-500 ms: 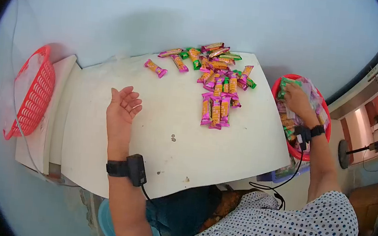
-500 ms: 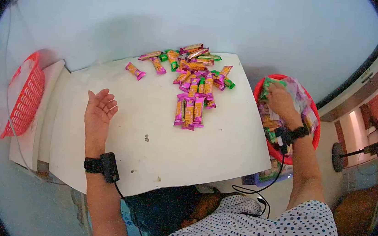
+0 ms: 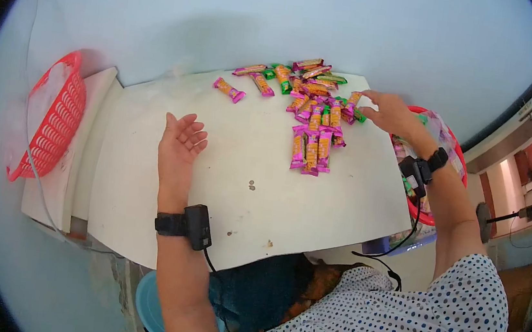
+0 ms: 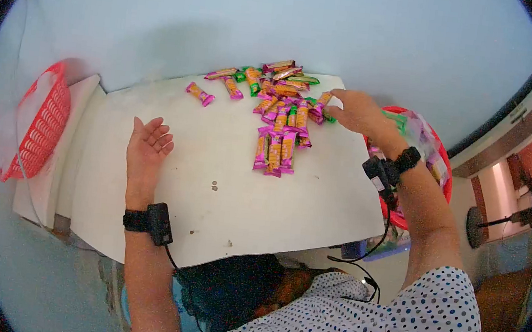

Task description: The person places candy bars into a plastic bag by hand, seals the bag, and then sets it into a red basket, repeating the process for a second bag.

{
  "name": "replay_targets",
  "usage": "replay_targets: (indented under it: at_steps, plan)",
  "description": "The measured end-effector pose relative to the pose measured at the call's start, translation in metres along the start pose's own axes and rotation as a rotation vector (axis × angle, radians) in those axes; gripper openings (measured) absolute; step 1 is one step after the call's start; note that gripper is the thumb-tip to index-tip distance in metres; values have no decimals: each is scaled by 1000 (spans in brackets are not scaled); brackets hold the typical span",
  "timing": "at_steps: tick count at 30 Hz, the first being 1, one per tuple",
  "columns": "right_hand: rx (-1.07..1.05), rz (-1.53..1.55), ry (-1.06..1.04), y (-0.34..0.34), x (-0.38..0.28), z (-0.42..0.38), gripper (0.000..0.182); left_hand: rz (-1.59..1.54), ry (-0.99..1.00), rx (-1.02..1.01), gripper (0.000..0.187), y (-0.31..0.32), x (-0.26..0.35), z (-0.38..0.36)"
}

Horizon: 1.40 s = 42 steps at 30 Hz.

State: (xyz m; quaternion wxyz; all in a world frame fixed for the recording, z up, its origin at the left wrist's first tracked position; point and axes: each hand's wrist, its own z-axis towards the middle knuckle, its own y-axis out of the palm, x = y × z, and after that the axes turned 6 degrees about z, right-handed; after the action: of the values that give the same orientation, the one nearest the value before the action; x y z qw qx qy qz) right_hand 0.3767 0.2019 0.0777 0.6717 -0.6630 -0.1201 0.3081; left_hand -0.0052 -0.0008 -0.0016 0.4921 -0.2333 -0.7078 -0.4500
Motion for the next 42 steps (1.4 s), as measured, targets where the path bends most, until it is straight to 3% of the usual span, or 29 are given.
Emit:
replay_targets:
  at_steps: [2,6,8,9,13,16,19,22,25,31,35,40,42]
  plan:
    - [-4,-50,82,6,-7,14,49,-13,-2,-5,53,0,-1,0]
    - [-284,64,-78,10,-20,33,52,-32,-3,40,52,-1,-2,1]
    - [-278,132,-28,29,-24,38,51,-45,-20,76,52,-4,-2,1]
    - [-215,129,-99,33,-33,37,44,-39,-31,110,53,-4,-2,1]
    - [-163,57,-277,45,-54,50,47,-46,-47,225,55,-6,-7,5]
    - [-155,-160,-156,29,-93,51,44,-80,-47,288,54,-6,-7,4]
    - [-129,-83,-310,23,-124,73,39,-108,-58,321,54,-4,-6,3]
    - [-141,195,-626,46,-156,103,36,-147,-69,309,50,-8,-9,5]
    - [-168,235,-700,73,-195,138,37,-199,-82,302,48,-12,-10,8]
    - [107,237,-618,147,-226,205,29,-240,-106,292,46,-12,-7,6]
    - [73,270,-570,172,-225,215,26,-283,-118,281,45,-17,-8,7]
    - [6,313,-534,147,-229,200,17,-304,-111,285,44,-19,-8,8]
    - [181,370,-601,133,-226,186,15,-289,-103,287,44,-18,-10,6]
